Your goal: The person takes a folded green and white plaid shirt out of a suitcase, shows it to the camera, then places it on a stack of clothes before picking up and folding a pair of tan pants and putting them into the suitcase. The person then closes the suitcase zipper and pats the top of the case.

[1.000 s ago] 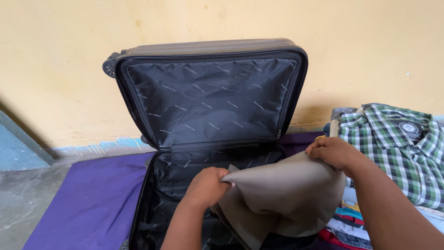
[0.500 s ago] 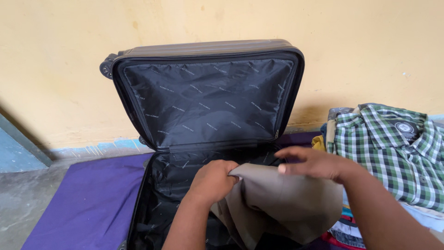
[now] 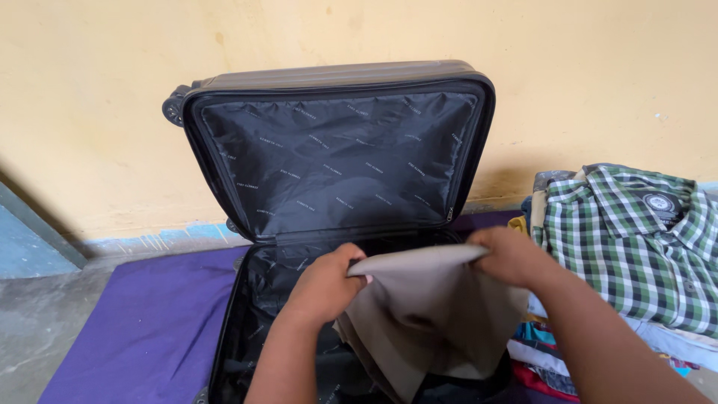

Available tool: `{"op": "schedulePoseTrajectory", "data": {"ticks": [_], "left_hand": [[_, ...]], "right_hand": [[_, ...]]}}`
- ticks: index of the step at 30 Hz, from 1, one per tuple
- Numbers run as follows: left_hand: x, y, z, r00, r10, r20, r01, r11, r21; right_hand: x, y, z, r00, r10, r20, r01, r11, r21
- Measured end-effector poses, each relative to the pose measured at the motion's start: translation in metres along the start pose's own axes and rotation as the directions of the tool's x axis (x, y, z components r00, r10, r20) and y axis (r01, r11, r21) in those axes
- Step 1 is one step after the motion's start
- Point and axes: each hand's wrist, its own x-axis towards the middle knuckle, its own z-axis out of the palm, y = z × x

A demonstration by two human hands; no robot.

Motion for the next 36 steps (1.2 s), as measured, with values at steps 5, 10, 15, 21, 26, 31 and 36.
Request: {"op": "schedulePoseTrajectory", "data": {"ticks": [5, 10, 15, 21, 26, 31, 36], "left_hand": [[0.005, -0.033, 0.01, 0.993, -0.115, -0.022, 0.105, 0.954, -0.28], [0.007, -0.058, 0.021, 0.961, -0.257, -0.099, 0.124, 0.726, -0.676], [0.012, -0.05, 0.022, 0.943, -0.308, -0.127, 0.058, 0.527, -0.848], [0.018, -0.044, 0.016, 0.924, -0.33, -0.191, 0.003, 0.509, -0.861], [0.034, -0.064, 0.021, 0.905, -0.357, -0.233, 0.107, 0.718, -0.687], [0.064, -0.077, 0.013, 0.944, -0.268, -0.194, 0.138, 0.851, -0.506], [0.118, -0.035, -0.051, 0.898, -0.041, -0.437, -0.089, 0.958, -0.273]], "right_hand": [[-0.016, -0.038, -0.044, 0.981, -0.005, -0.194, 0.006, 1.0, 0.005], [-0.024, -0.065, -0.055, 0.983, 0.028, -0.183, -0.026, 1.0, 0.013], [-0.017, -0.06, -0.048, 0.996, -0.063, -0.063, 0.068, 0.995, 0.07], [0.002, -0.024, -0.012, 0.934, 0.2, 0.297, -0.207, 0.978, -0.006], [0.031, 0.025, 0.034, 0.985, 0.034, 0.167, -0.038, 0.999, 0.016], [0.08, 0.041, 0.023, 0.994, -0.094, -0.053, 0.083, 0.981, -0.173], [0.129, -0.012, -0.085, 0.953, -0.058, -0.296, -0.021, 0.966, -0.256]]}}
